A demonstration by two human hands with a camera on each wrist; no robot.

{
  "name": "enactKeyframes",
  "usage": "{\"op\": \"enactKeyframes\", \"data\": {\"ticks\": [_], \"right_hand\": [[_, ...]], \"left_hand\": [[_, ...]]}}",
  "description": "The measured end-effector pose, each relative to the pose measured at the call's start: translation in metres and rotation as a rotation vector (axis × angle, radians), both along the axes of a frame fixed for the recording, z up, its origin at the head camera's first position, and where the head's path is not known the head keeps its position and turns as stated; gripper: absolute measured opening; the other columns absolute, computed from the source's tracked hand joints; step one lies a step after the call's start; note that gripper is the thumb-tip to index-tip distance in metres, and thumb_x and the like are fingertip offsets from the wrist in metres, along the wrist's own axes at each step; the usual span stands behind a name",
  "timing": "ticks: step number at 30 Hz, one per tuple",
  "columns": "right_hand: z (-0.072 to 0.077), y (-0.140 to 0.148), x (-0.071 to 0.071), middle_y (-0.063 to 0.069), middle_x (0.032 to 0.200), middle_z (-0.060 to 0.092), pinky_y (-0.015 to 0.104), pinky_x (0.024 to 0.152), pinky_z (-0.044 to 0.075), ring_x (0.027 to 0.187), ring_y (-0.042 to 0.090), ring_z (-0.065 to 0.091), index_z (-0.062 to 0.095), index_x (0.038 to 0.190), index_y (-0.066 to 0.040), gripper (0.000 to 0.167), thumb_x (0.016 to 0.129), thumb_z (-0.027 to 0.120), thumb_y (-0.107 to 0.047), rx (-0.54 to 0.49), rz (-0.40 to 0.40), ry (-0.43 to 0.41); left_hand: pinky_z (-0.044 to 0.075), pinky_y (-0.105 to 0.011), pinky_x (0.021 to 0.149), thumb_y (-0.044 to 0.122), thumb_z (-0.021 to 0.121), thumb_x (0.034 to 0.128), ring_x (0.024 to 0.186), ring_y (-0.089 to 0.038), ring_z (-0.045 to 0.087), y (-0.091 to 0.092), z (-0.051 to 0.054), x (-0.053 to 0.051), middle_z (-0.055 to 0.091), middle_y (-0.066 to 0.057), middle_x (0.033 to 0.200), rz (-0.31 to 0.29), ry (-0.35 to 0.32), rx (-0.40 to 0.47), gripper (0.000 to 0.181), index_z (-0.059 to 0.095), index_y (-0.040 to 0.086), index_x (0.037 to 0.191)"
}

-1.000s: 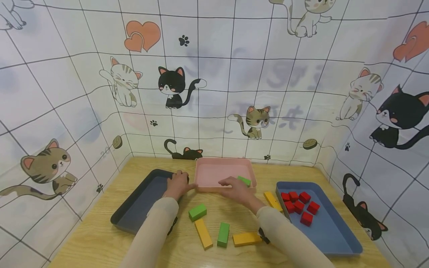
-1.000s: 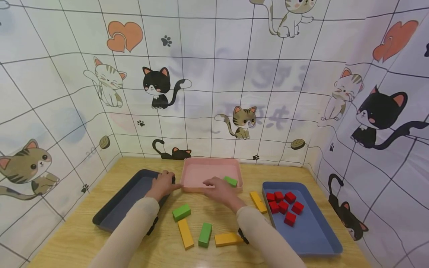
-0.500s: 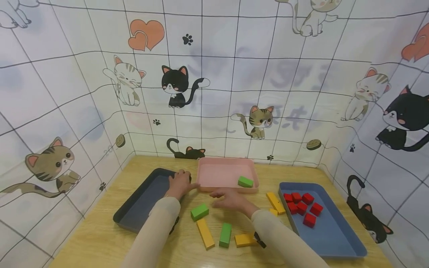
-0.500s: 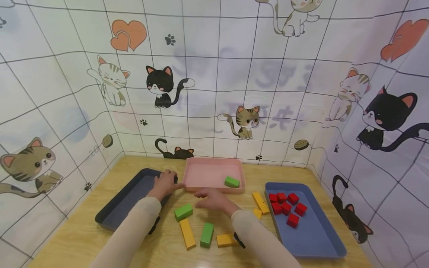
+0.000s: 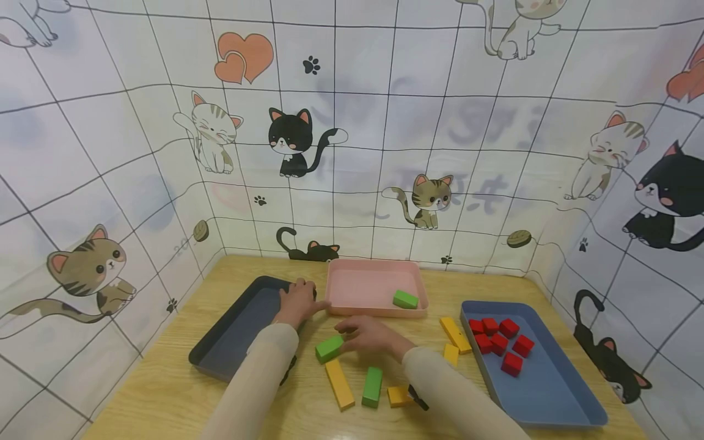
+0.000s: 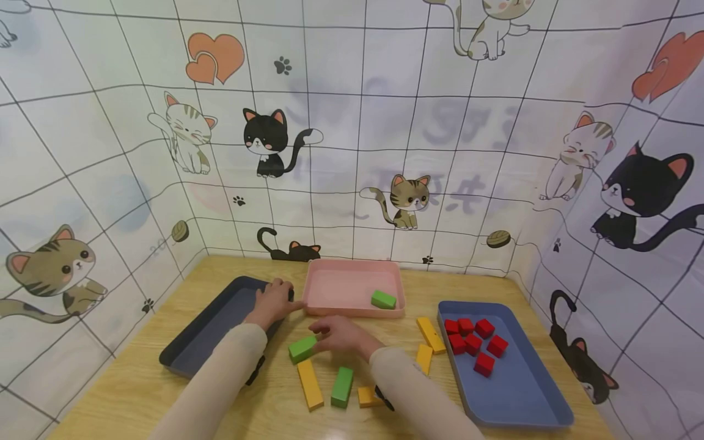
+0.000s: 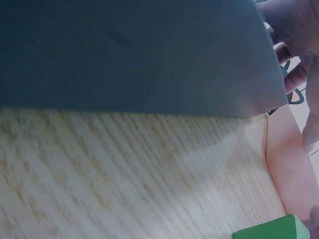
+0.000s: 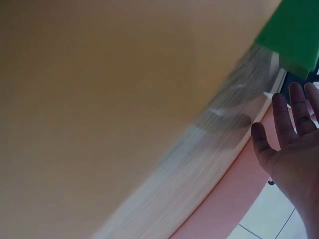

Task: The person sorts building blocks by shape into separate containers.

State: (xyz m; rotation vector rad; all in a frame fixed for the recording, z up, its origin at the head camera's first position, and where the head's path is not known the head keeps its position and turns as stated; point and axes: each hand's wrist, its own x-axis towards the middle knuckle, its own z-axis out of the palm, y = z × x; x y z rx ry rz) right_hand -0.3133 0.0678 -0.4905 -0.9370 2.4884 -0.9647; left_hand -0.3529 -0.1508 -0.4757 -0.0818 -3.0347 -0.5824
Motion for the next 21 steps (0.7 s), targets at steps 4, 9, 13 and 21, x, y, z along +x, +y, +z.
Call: {"op": "enactKeyframes", "data": {"ticks": [4,9,13,21], "right_hand": [[0.0008,-0.0044,0.0033,-0.005,0.125,0.065,0.037,0.098,0.047,0.111,0.016,0.061,0.064,0.132,-0.014,0.051,0.086,0.077,-0.031,0.028,-0.013,-0.014],[0.0016,-0.007,0.0045,-0.006,0.123,0.065,0.036,0.097,0.047,0.109,0.013,0.06,0.066,0.13,-0.014,0.047,0.086,0.079,-0.026,0.048,-0.004,0.006],[-0.0006,-0.008,0.0032,-0.007,0.119,0.066,0.034,0.097,0.047,0.105,0.01,0.059,0.068,0.127,-0.014,0.044,0.086,0.079,-0.024,0.067,-0.003,0.032],[-0.0034,-0.008,0.0023,-0.013,0.107,0.065,0.031,0.091,0.048,0.094,0.005,0.057,0.072,0.121,-0.016,0.038,0.084,0.08,-0.022,0.098,-0.021,0.031]], "left_hand": [[0.02,-0.073,0.105,0.051,0.073,0.0854,0.129,-0.046,0.042,0.0008,-0.001,-0.0006,0.048,-0.023,0.138,0.001,0.005,0.001,0.062,0.062,0.004,0.124],[0.019,-0.073,0.105,0.05,0.073,0.0854,0.129,-0.046,0.042,0.0014,-0.0006,0.0001,0.049,-0.023,0.136,0.002,0.007,0.006,0.062,0.061,0.003,0.124],[0.021,-0.073,0.104,0.049,0.074,0.0853,0.127,-0.046,0.043,0.0012,0.0013,0.0014,0.05,-0.023,0.134,-0.005,0.015,0.001,0.06,0.062,0.003,0.122],[0.022,-0.073,0.104,0.049,0.074,0.0855,0.126,-0.046,0.044,0.0009,0.0037,0.0027,0.05,-0.023,0.132,-0.002,0.007,-0.016,0.06,0.062,0.003,0.122]]}}
